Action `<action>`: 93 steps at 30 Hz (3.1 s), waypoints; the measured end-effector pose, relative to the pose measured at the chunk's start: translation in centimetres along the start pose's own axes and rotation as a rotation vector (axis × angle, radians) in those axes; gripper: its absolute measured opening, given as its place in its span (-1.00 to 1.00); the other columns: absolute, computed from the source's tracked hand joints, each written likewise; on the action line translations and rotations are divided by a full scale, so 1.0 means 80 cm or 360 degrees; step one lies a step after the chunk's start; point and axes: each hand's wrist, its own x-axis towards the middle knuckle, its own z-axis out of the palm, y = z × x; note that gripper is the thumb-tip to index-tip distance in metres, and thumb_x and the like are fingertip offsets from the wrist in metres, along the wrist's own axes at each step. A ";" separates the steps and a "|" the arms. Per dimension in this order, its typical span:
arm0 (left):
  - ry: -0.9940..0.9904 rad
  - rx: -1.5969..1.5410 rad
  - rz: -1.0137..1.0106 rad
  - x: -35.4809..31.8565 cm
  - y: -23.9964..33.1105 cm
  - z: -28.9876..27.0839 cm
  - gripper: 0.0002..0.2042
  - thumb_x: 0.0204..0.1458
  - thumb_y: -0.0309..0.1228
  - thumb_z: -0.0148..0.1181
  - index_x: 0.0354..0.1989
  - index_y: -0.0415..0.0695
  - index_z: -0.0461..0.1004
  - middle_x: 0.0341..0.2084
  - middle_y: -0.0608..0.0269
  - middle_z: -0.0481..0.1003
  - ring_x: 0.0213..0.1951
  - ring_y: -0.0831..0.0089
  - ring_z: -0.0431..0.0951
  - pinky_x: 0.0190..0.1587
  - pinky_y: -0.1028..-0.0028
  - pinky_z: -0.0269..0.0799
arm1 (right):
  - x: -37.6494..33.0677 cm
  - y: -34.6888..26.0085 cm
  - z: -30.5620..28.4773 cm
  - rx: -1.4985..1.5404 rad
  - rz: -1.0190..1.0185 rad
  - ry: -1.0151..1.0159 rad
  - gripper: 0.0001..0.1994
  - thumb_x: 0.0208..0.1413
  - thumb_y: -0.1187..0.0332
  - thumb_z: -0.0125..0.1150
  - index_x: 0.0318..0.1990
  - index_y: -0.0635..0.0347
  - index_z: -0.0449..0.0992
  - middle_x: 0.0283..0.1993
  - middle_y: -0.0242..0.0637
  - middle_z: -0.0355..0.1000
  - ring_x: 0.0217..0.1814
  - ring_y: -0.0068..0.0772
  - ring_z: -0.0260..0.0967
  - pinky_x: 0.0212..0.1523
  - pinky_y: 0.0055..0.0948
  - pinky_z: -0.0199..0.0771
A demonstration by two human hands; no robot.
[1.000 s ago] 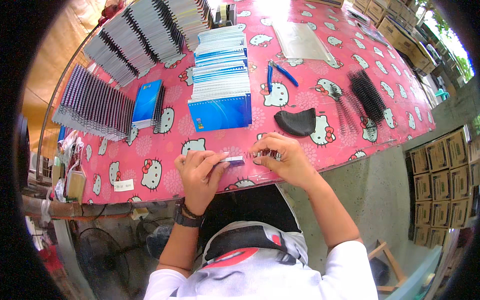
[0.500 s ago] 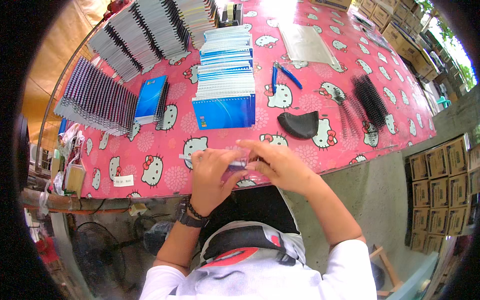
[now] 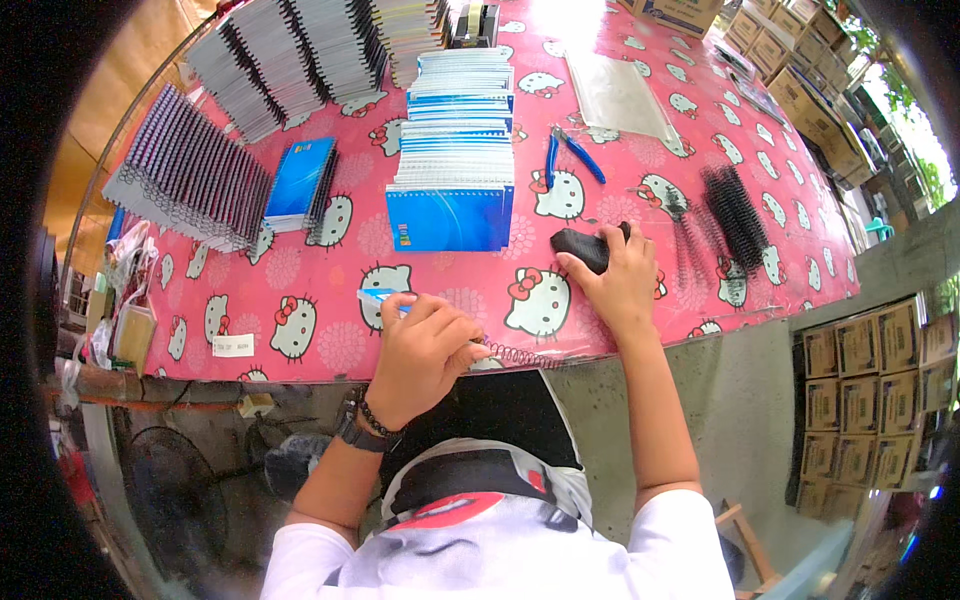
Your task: The person assembles small blue spiral notebooks by manually threading a black plastic coil through the pre-punched holes of a stack of pages and covers, using their fingers and a small black tool to guide the coil through.
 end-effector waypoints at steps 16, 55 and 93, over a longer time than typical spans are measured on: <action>0.0098 0.0074 -0.0064 -0.011 -0.030 -0.009 -0.70 -0.36 -0.15 0.41 -0.50 0.01 0.46 -0.51 0.47 0.44 -0.24 0.41 0.44 0.14 0.08 -0.07 | -0.046 -0.043 -0.009 0.2996 -0.0197 -0.1325 -0.14 -0.06 -0.42 -0.05 -0.17 0.42 0.52 -0.03 -0.02 0.44 0.10 -0.04 0.32 0.15 -0.20 0.23; 0.0458 -0.1729 -0.0710 -0.057 -0.082 0.032 -0.48 -0.33 -0.51 0.52 -0.30 -0.09 0.21 -0.34 0.35 0.27 -0.27 0.63 0.29 -0.19 0.57 0.32 | 0.008 -0.117 -0.016 0.1498 -0.0269 -0.1291 -0.66 -0.08 0.15 0.28 -0.32 0.31 0.54 -0.15 -0.20 0.48 -0.10 -0.42 0.35 -0.07 -0.38 0.29; 0.0453 -0.1353 -0.0613 -0.013 0.003 -0.018 -0.82 -0.13 -0.56 0.33 -0.34 -0.24 0.46 -0.40 0.23 0.49 -0.32 0.54 0.49 -0.23 0.56 0.39 | -0.039 -0.146 -0.094 0.1537 -0.0685 -0.0595 -0.68 -0.13 0.44 0.38 -0.18 0.26 0.47 -0.29 -0.23 0.41 -0.26 -0.36 0.42 -0.24 -0.44 0.44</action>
